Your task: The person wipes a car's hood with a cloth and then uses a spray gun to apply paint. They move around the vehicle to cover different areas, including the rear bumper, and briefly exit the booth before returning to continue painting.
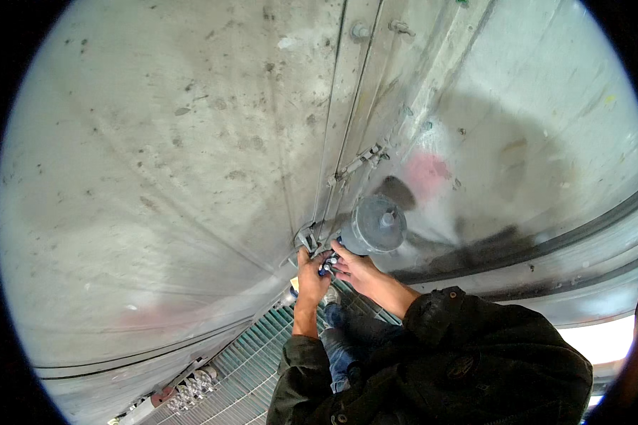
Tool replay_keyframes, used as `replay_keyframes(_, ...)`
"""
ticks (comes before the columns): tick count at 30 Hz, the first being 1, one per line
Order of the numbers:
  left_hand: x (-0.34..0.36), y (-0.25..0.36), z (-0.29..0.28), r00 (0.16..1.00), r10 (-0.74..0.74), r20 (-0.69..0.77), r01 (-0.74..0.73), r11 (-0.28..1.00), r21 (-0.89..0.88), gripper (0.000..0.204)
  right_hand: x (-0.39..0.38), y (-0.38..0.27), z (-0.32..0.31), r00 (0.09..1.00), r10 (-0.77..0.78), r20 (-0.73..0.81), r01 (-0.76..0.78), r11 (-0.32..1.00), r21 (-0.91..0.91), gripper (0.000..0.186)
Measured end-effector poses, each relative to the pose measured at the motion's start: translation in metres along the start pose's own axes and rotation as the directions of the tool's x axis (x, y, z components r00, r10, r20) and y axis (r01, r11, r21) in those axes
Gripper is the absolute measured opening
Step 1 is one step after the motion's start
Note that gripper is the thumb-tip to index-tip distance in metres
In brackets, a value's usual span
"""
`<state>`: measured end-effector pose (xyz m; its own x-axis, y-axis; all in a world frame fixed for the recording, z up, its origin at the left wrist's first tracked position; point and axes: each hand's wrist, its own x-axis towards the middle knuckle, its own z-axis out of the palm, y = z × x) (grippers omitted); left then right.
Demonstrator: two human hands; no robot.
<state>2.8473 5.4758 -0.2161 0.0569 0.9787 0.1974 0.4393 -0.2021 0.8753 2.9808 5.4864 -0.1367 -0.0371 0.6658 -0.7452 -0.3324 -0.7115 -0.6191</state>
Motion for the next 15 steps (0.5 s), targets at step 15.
replay_keyframes(15,0.005,0.003,-0.009,0.994,0.042,0.099,-0.038,0.998,-0.043,0.058,0.063,0.026,0.0,0.995,-0.023,-0.094,0.032,0.995,0.093,0.019)
